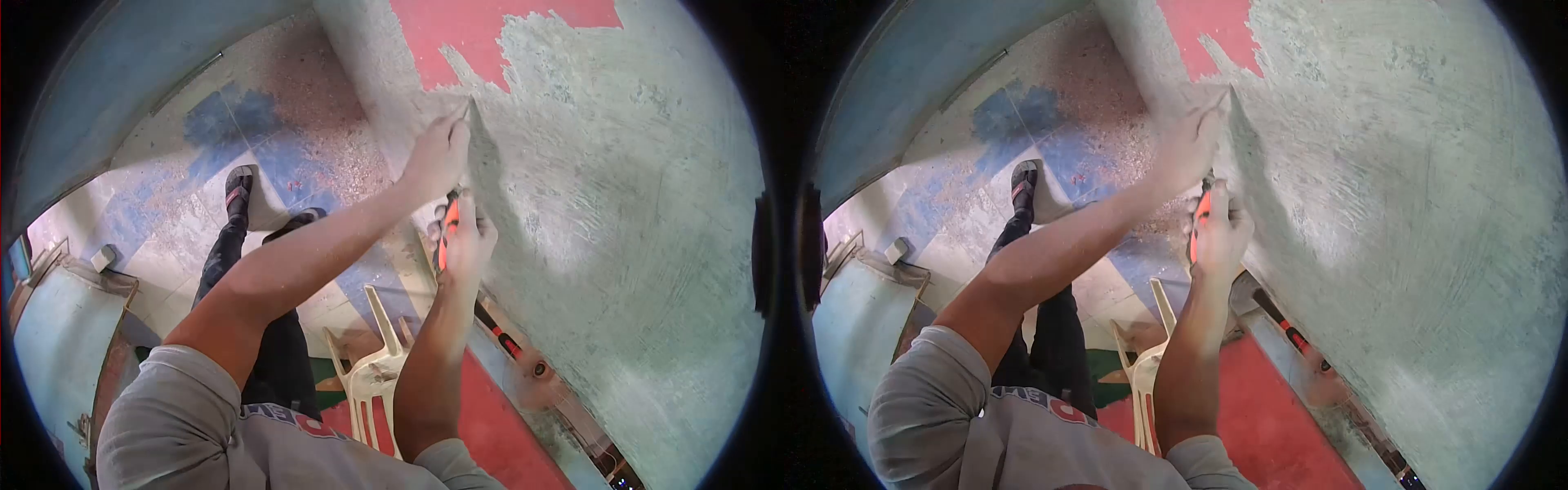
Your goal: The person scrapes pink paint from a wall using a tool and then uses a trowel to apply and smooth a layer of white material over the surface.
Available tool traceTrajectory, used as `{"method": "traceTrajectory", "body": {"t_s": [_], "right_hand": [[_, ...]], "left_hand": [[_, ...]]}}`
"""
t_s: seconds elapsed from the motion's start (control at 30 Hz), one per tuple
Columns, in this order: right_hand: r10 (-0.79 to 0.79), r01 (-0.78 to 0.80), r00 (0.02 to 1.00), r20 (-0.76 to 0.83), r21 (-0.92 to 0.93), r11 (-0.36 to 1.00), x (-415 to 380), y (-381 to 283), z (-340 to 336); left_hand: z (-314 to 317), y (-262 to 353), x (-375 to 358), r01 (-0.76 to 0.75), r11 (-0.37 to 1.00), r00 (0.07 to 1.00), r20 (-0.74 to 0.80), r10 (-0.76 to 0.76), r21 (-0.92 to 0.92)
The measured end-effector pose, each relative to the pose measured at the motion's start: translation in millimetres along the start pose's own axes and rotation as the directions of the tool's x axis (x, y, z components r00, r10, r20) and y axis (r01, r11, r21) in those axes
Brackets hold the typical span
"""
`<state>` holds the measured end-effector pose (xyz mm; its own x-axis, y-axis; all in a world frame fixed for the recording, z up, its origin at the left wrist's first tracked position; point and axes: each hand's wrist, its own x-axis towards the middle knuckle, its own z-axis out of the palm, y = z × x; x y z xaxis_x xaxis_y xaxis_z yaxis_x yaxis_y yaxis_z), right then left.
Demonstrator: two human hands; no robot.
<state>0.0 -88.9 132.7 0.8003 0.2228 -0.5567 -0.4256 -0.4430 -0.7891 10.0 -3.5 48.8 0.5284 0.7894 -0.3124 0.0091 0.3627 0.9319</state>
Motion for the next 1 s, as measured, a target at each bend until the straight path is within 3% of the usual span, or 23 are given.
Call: {"method": "traceTrajectory", "body": {"t_s": [0.07,0.1,0.2,0.3,0.4,0.47,0.5,0.6,0.63,0.73,0.83,0.9,0.93,0.97,1.0], "right_hand": [[-0.011,0.011,1.0,-0.003,0.024,1.0,-2,5,-4],[0.055,-0.055,0.998,-0.011,-0.033,0.998,-3,-4,2],[0.02,-0.021,1.0,-0.007,-0.053,0.998,-6,-14,2],[-0.038,0.038,0.999,-0.031,-0.012,0.999,-31,-11,-20],[0.002,-0.008,0.998,-0.061,-0.093,0.996,-24,-14,-21],[0.009,-0.008,1.0,0.009,-0.115,0.993,-8,-18,-20],[-0.021,0.019,0.999,-0.032,-0.064,0.998,-14,-15,-23],[-0.021,0.021,0.999,-0.034,-0.017,1.0,-29,-17,-32],[-0.017,0.017,1.0,-0.009,-0.034,0.999,-24,-16,-30],[-0.02,0.024,0.999,0.05,-0.079,0.997,9,-14,-16],[-0.279,0.291,0.957,0.082,-0.265,0.919,41,62,-36],[-0.467,0.429,0.882,0.06,-0.512,0.744,-20,73,-59],[-0.377,0.332,0.926,-0.002,-0.467,0.819,-53,100,-78],[-0.013,0.034,0.995,0.095,-0.222,0.974,-96,113,-101],[-0.015,0.07,0.991,0.132,-0.425,0.903,-129,138,-128]], "left_hand": [[-8,0,11,0.015,0.998,1.0,-0.008,-0.015,0.062],[-9,-1,10,0.028,0.996,1.0,-0.001,-0.028,0.089],[-8,5,10,0.144,0.99,0.988,0.052,-0.144,0.015],[11,23,-30,-0.072,0.997,0.997,0.004,0.072,-0.012],[9,16,-16,0.075,0.997,0.996,0.04,-0.074,-0.035],[11,20,-12,0.077,0.996,0.996,0.044,-0.076,-0.036],[7,23,-7,0.074,0.997,0.997,0.039,-0.073,-0.024],[16,30,-25,-0.168,0.984,0.985,-0.034,0.171,0.062],[21,1,-11,-0.221,0.966,0.969,-0.08,0.232,0.134],[-4,-1,16,0.104,0.987,0.991,0.068,-0.113,0.119],[-23,-15,13,0.247,0.962,0.929,0.31,-0.202,-0.114],[-69,-24,1,0.284,0.958,0.896,0.343,-0.282,0.046],[-101,-25,-11,0.147,0.989,0.928,0.345,-0.141,0.009],[-143,-12,-29,0.099,0.978,0.933,0.324,-0.155,0.182],[-191,3,-43,0.109,0.899,0.924,0.291,-0.249,0.425]]}}
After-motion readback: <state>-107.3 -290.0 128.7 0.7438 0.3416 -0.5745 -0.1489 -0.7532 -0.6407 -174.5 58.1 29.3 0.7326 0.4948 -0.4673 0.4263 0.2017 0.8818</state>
